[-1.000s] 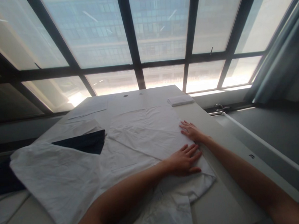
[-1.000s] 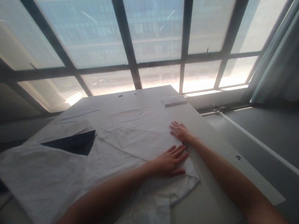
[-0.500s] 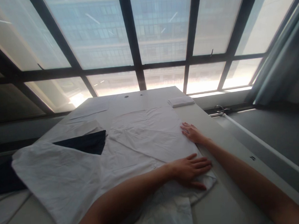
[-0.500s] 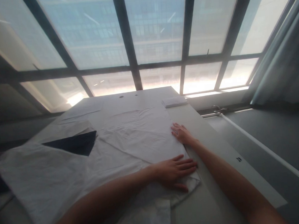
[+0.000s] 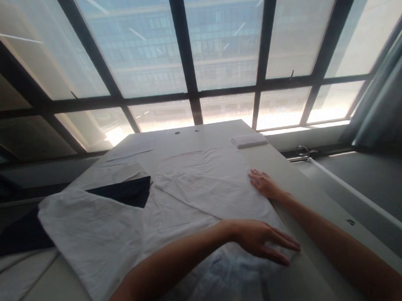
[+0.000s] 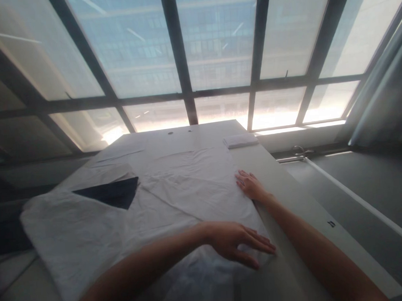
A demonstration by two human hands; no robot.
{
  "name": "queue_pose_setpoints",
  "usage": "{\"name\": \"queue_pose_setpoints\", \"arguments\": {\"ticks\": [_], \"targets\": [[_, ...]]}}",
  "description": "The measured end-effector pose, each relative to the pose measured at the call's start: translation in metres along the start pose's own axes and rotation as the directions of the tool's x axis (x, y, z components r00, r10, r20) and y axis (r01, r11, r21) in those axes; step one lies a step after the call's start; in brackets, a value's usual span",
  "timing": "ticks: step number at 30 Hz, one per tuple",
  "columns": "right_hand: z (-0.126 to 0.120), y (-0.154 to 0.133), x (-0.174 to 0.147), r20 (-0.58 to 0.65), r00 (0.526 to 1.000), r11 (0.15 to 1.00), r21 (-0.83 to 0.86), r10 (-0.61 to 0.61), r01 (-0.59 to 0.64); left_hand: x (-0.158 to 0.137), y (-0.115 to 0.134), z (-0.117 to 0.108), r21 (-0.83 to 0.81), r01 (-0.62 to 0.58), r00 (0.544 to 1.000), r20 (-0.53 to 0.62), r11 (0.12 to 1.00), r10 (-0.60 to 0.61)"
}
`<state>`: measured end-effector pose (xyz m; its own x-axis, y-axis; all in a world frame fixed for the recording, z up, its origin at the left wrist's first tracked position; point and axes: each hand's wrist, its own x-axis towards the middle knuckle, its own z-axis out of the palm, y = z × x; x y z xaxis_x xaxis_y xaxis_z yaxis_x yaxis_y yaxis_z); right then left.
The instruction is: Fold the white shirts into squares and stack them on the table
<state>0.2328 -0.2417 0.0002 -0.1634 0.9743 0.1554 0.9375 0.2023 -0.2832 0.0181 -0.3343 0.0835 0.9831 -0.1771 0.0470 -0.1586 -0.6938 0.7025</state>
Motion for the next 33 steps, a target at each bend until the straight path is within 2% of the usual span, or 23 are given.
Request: {"name": "queue_pose_setpoints", "arguments": {"ticks": [3,5,7,10,14,17,19,24,33], "targets": [[-0.002,-0.005,-0.002,-0.054,0.998,0.999,-0.048,-0.025,0.022,-0.024,0.008,-0.017,0.127,0.1,0.981,-0.176,0.987,-0.077],[-0.004,-0.013,-0.005,-0.102,0.993,0.997,-0.067,-0.05,0.043,-0.05,0.006,-0.023,0.232,0.257,0.933,-0.313,0.938,-0.178],[-0.006,-0.026,-0.01,-0.136,0.988,0.995,-0.064,-0.078,0.07,-0.082,-0.001,-0.022,0.27,0.463,0.838,-0.443,0.844,-0.318],[-0.003,-0.054,-0.025,-0.143,0.985,0.996,-0.031,-0.092,0.089,-0.139,-0.012,-0.009,0.245,0.714,0.651,-0.577,0.656,-0.493],[0.012,-0.086,-0.058,-0.093,0.993,0.997,-0.024,-0.079,0.077,-0.209,-0.015,0.021,0.224,0.894,0.43,-0.677,0.389,-0.597],[0.026,-0.096,-0.08,-0.049,0.996,0.996,-0.063,-0.07,0.067,-0.241,-0.014,0.04,0.207,0.947,0.321,-0.689,0.248,-0.65],[0.033,-0.097,-0.087,-0.028,0.998,0.995,-0.089,-0.058,0.055,-0.25,-0.016,0.048,0.2,0.958,0.287,-0.681,0.206,-0.674],[0.032,-0.094,-0.079,0.003,0.998,0.992,-0.11,-0.064,0.064,-0.253,-0.026,0.05,0.201,0.962,0.273,-0.668,0.186,-0.692],[0.027,-0.087,-0.027,0.042,0.996,0.99,-0.105,-0.085,0.089,-0.255,-0.057,0.019,0.165,0.973,0.23,-0.667,0.161,-0.709]]}}
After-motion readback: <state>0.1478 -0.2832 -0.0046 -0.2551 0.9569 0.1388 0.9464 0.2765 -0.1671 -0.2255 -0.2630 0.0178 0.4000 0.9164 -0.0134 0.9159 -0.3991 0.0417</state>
